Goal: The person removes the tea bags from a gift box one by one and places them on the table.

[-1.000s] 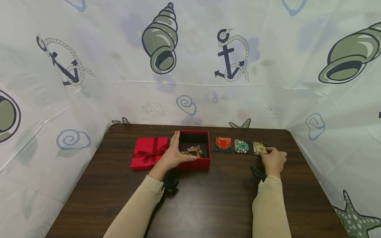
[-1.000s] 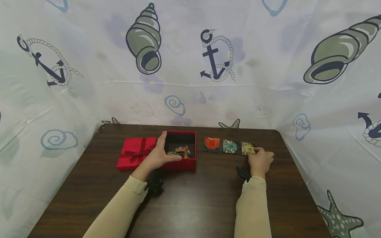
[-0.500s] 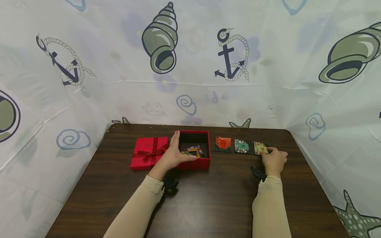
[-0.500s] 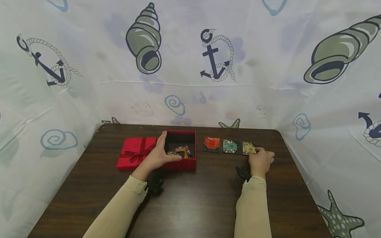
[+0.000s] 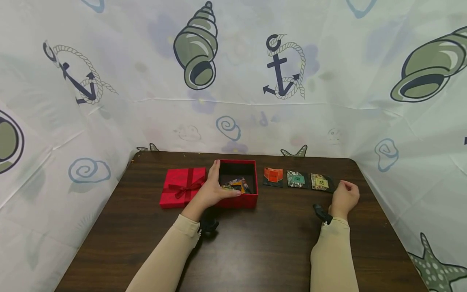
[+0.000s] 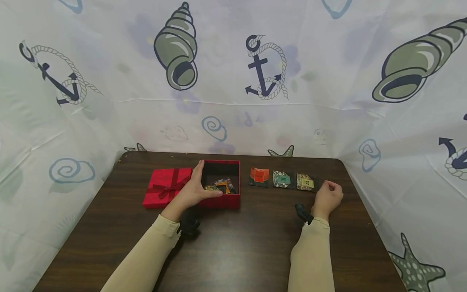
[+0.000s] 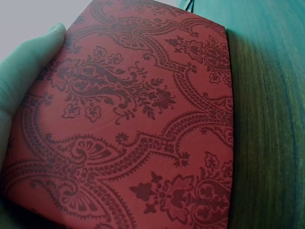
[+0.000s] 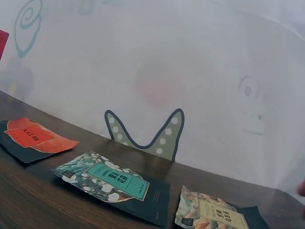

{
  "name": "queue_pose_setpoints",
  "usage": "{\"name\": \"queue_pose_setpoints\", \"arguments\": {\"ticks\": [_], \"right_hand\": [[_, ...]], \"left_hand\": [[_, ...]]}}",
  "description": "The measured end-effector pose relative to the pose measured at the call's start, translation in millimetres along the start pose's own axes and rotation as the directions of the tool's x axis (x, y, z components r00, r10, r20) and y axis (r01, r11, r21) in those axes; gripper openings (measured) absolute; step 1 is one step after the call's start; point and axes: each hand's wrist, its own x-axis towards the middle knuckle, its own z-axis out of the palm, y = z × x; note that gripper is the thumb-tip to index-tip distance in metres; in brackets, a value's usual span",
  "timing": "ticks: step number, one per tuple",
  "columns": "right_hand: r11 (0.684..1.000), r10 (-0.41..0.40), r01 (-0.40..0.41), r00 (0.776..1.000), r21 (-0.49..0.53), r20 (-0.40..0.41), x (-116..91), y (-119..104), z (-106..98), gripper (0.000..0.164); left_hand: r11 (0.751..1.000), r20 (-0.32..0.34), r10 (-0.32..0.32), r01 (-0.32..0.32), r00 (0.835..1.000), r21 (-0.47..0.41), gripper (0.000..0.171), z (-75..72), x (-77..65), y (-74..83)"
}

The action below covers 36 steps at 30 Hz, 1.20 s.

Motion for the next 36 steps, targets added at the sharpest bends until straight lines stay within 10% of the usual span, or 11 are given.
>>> {"name": "queue_pose_setpoints", "arguments": {"ticks": [4,11,24,36], "right_hand": [[0.975,0.008,0.011,0.996,0.221,-0.085,3,-9,1,0.015],[0.826,0.017,0.131,0.966,0.548,-0.257,-2,-31,3,0.013],[0.746,-0.065,0.218,0.964,0.629,-0.257,-30,-46,18,0.015],[0.648,-0.220,0.221,0.971,0.729,-0.098,-59,-81,28,0.015]], "left_hand": [[1.000,0.001,-0.001,0.001,1.000,-0.005,0.145,-0.8,-0.8,0.6],[1.000,0.006,0.002,-0.002,1.000,-0.012,0.145,-1.4,-1.1,1.2],[1.000,0.002,-0.001,0.002,1.000,-0.020,0.144,-1.2,-1.3,1.2],[1.000,0.001,-0.012,0.012,1.000,-0.022,0.144,-1.1,-1.8,1.2]]}}
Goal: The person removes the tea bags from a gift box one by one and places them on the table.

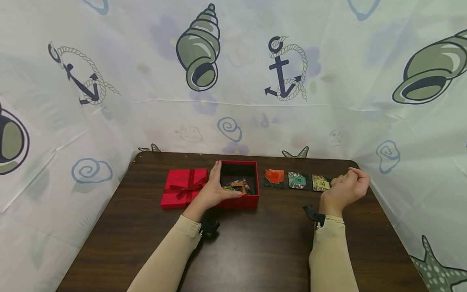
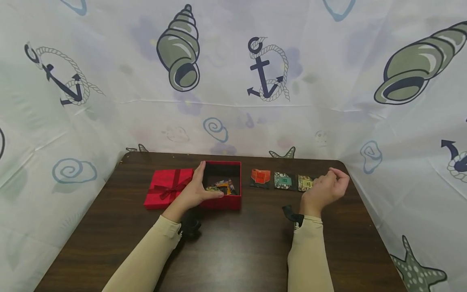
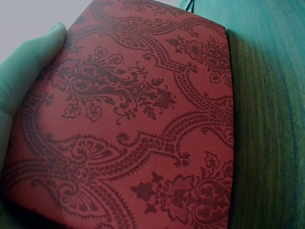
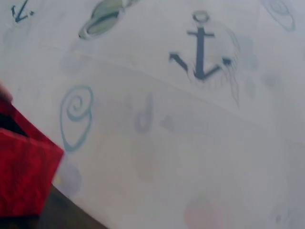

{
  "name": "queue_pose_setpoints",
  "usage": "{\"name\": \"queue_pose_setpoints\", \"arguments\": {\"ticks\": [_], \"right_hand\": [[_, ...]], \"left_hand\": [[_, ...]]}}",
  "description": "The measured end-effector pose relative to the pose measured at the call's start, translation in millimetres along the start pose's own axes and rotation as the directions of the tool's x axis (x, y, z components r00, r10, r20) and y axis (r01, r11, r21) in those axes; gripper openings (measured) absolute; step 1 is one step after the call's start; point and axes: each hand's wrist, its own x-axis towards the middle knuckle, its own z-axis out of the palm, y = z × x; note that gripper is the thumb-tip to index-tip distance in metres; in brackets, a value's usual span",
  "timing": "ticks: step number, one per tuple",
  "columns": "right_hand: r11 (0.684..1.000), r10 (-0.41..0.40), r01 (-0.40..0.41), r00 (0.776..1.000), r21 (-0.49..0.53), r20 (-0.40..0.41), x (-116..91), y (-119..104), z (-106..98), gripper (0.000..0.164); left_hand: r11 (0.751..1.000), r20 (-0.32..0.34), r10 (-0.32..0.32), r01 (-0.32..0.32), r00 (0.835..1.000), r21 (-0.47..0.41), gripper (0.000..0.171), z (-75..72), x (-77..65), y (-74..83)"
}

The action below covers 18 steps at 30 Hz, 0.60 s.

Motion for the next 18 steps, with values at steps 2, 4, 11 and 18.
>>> {"name": "queue_pose_setpoints", "arguments": {"ticks": [2,4,11,18], "right_hand": [[0.999,0.001,-0.002,0.999,0.032,0.035,-5,-3,6,0.018],[0.999,0.009,-0.012,0.998,0.046,0.063,-10,-6,12,0.020],[0.995,0.042,-0.061,0.977,0.084,0.208,-43,-19,39,0.019],[0.945,0.269,-0.326,0.813,0.021,0.516,-85,-12,63,0.013]], "left_hand": [[1.000,0.000,0.001,-0.001,1.000,0.000,0.143,0.5,0.2,0.0],[1.000,0.002,0.004,-0.004,1.000,0.001,0.144,0.9,0.5,-0.3],[1.000,0.009,-0.002,0.002,1.000,0.007,0.143,2.3,-0.7,-0.7],[1.000,-0.004,-0.002,0.002,1.000,0.013,0.143,0.2,-1.5,-0.3]]}}
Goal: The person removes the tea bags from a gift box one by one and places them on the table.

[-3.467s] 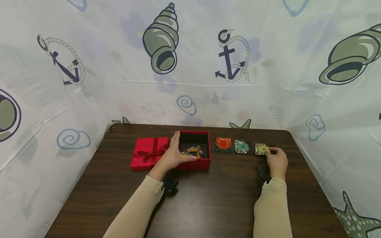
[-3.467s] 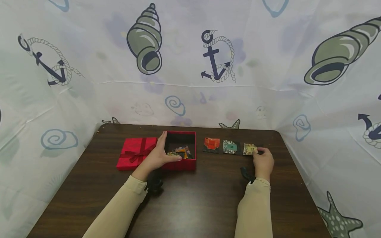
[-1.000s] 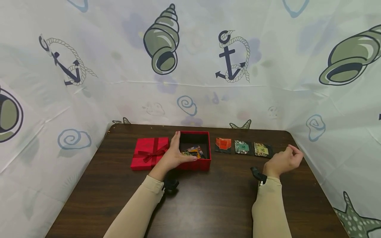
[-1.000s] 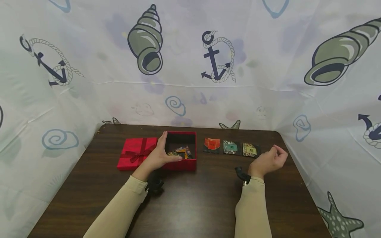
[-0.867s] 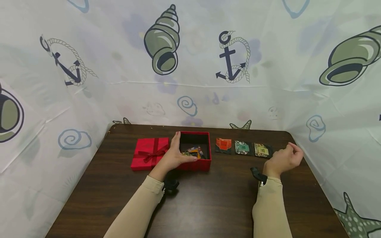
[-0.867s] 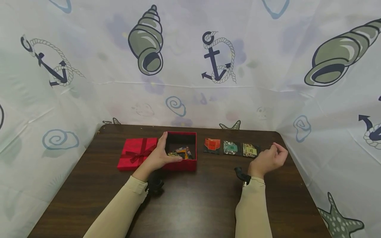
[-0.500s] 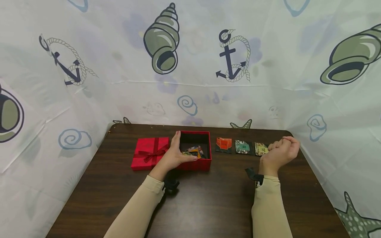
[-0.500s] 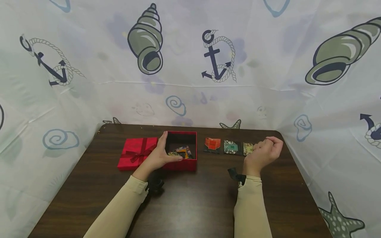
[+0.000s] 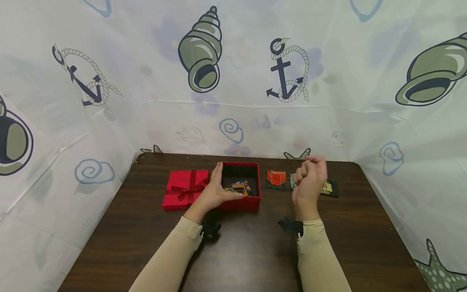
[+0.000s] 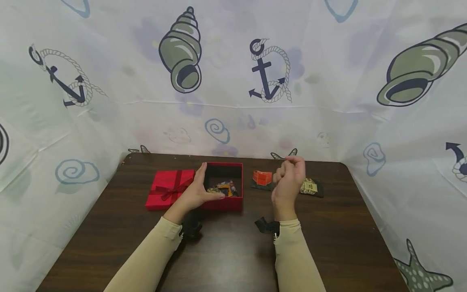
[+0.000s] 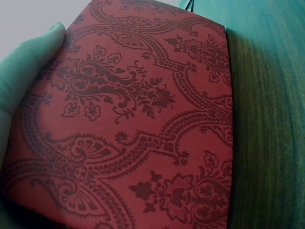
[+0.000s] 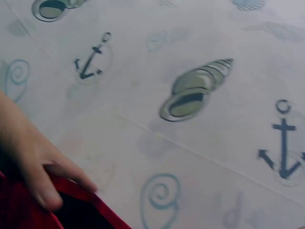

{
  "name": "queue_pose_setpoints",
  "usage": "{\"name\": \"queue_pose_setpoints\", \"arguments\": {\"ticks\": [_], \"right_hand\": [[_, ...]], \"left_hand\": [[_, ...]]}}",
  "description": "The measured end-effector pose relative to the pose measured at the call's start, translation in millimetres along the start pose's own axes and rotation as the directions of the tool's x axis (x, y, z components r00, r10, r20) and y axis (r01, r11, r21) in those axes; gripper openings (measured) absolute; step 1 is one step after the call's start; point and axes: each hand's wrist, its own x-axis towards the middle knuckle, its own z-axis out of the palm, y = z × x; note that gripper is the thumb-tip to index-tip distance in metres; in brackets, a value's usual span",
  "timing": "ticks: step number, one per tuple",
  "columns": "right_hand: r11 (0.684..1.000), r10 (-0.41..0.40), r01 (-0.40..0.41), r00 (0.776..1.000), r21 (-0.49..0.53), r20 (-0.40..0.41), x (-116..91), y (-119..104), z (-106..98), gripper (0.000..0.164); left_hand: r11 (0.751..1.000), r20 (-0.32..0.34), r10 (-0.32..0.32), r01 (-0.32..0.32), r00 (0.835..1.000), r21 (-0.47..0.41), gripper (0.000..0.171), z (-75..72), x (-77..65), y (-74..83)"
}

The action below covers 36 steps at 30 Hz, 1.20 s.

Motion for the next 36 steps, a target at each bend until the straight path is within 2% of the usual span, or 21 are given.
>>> {"name": "queue_pose_setpoints", "arguments": {"ticks": [2,3,5,7,10,12,14,16,18,21,25,27,29,31,33,36], "right_hand": [[0.991,0.127,-0.130,0.986,0.014,0.104,-6,9,9,0.010],[0.980,0.191,-0.196,0.969,0.018,0.154,-8,13,13,0.010],[0.942,0.312,-0.332,0.919,0.044,0.240,-10,22,21,0.011],[0.888,0.413,-0.455,0.852,0.067,0.323,-10,32,30,0.013],[0.788,0.532,-0.612,0.730,0.065,0.430,-7,47,40,0.017],[0.736,0.583,-0.677,0.654,0.028,0.481,-3,58,45,0.019],[0.703,0.627,-0.711,0.601,-0.027,0.496,-1,68,48,0.021],[0.691,0.661,-0.718,0.578,-0.088,0.478,2,76,49,0.023],[0.682,0.695,-0.716,0.570,-0.149,0.439,3,83,48,0.025],[0.652,0.744,-0.723,0.551,-0.227,0.378,6,89,47,0.027],[0.574,0.815,-0.743,0.482,-0.344,0.321,13,94,50,0.031],[0.513,0.858,-0.733,0.434,-0.446,0.274,18,96,52,0.029],[0.432,0.899,-0.689,0.377,-0.582,0.221,22,96,55,0.023],[0.337,0.934,-0.598,0.312,-0.727,0.177,27,95,59,0.017],[0.255,0.958,-0.475,0.242,-0.842,0.154,31,93,64,0.021],[0.185,0.978,-0.337,0.159,-0.923,0.138,41,92,71,0.037]], "left_hand": [[1.000,-0.001,-0.004,0.004,1.000,0.003,0.143,-0.2,-0.2,0.3],[1.000,0.000,-0.006,0.006,1.000,0.004,0.143,-0.3,-0.3,0.5],[1.000,0.000,-0.008,0.008,1.000,0.005,0.144,-0.2,0.1,0.9],[1.000,0.000,-0.004,0.004,1.000,0.003,0.144,-0.3,0.5,1.5],[1.000,-0.003,0.008,-0.008,1.000,-0.008,0.145,-0.8,1.4,1.7],[1.000,-0.005,0.015,-0.015,1.000,-0.015,0.146,-1.0,2.0,1.4],[1.000,-0.006,0.017,-0.017,1.000,-0.021,0.145,-0.8,2.2,0.7],[0.999,-0.006,0.016,-0.016,1.000,-0.027,0.144,-0.3,1.8,0.3],[0.999,-0.001,0.011,-0.011,1.000,-0.036,0.144,0.2,1.1,0.3],[0.999,0.005,0.016,-0.016,1.000,-0.038,0.144,0.5,0.2,1.1],[0.999,0.005,0.028,-0.028,1.000,-0.037,0.145,0.3,-0.4,2.5],[0.999,0.000,0.030,-0.030,1.000,-0.040,0.145,0.0,-1.1,3.8],[0.999,0.002,0.026,-0.026,1.000,-0.039,0.145,-0.2,-2.3,5.0],[0.999,0.006,0.023,-0.023,1.000,-0.035,0.145,-0.5,-3.2,5.5],[1.000,0.011,0.016,-0.015,1.000,-0.024,0.146,-1.0,-2.9,4.7],[1.000,0.007,0.020,-0.020,1.000,-0.012,0.146,-2.0,-1.9,2.8]]}}
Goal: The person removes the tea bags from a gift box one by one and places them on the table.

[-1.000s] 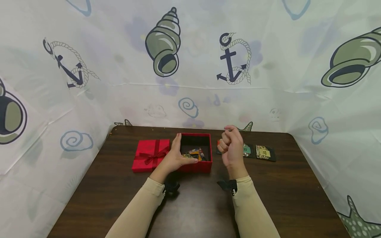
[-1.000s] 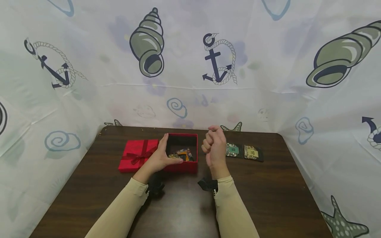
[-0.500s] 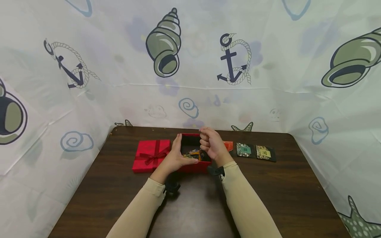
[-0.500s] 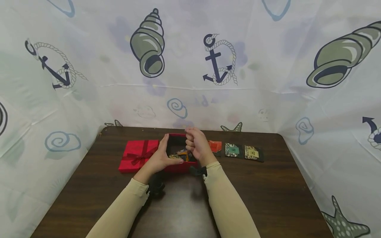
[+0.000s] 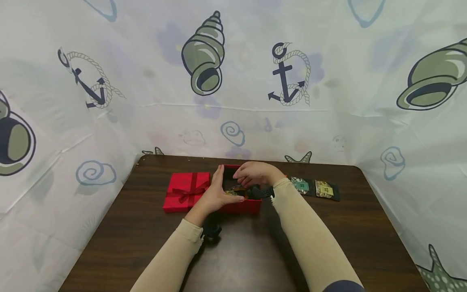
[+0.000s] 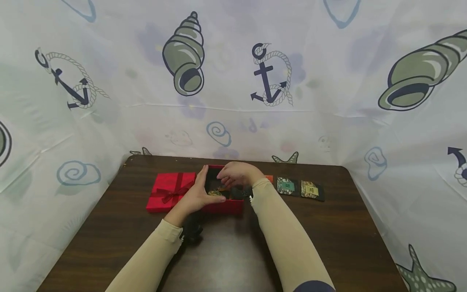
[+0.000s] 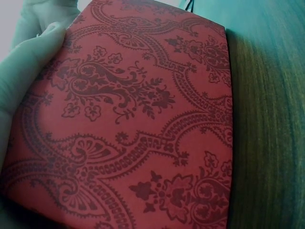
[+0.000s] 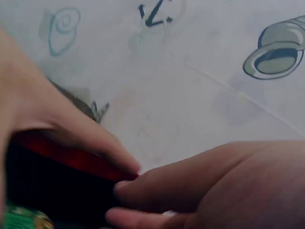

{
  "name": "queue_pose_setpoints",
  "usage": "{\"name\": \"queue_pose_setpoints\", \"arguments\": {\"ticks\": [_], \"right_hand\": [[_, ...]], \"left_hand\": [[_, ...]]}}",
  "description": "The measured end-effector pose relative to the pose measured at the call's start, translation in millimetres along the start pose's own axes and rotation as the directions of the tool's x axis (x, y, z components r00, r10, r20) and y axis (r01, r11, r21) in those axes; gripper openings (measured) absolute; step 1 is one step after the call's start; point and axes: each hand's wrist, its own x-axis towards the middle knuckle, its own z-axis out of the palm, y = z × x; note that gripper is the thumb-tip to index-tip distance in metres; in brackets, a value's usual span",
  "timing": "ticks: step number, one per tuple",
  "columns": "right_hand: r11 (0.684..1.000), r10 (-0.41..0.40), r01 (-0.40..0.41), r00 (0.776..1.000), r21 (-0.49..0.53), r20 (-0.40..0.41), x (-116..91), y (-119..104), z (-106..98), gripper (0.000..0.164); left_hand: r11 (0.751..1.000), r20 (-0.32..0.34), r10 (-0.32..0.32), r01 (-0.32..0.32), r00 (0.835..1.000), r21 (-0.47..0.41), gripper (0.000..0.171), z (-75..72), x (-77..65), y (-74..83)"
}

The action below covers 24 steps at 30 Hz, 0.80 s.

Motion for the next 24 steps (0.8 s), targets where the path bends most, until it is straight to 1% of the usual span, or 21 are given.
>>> {"name": "queue_pose_setpoints", "arguments": {"ticks": [2,6,10,14,17,20,22,24], "right_hand": [[0.999,0.026,-0.024,0.999,-0.045,0.034,2,-3,-5,0.043],[0.992,0.049,-0.039,0.995,-0.119,0.083,12,-5,-11,0.047],[0.972,0.055,-0.020,0.987,-0.232,0.148,24,0,-8,0.050],[0.951,0.077,-0.015,0.979,-0.309,0.190,30,5,-2,0.051],[0.939,0.064,0.013,0.975,-0.342,0.212,31,7,0,0.058],[0.921,0.043,0.055,0.970,-0.385,0.241,32,8,1,0.064],[0.908,0.044,0.065,0.968,-0.413,0.248,32,7,2,0.066],[0.882,0.058,0.060,0.971,-0.468,0.234,32,6,2,0.064]], "left_hand": [[1.000,-0.002,0.005,-0.005,1.000,0.001,0.146,0.3,0.8,-0.3],[1.000,-0.001,0.007,-0.007,1.000,-0.011,0.145,0.3,0.9,-0.9],[1.000,0.003,0.010,-0.010,1.000,-0.008,0.144,1.7,1.1,-2.0],[1.000,0.009,0.016,-0.016,1.000,0.002,0.144,3.3,0.5,-2.9],[1.000,0.010,0.010,-0.010,1.000,0.000,0.145,3.1,-0.7,-2.6],[1.000,0.008,0.009,-0.009,1.000,-0.002,0.145,1.8,-0.5,-3.1],[1.000,0.009,0.013,-0.013,1.000,-0.003,0.145,1.0,-0.2,-3.3],[1.000,0.012,0.017,-0.017,1.000,0.000,0.145,0.5,0.1,-3.3]]}}
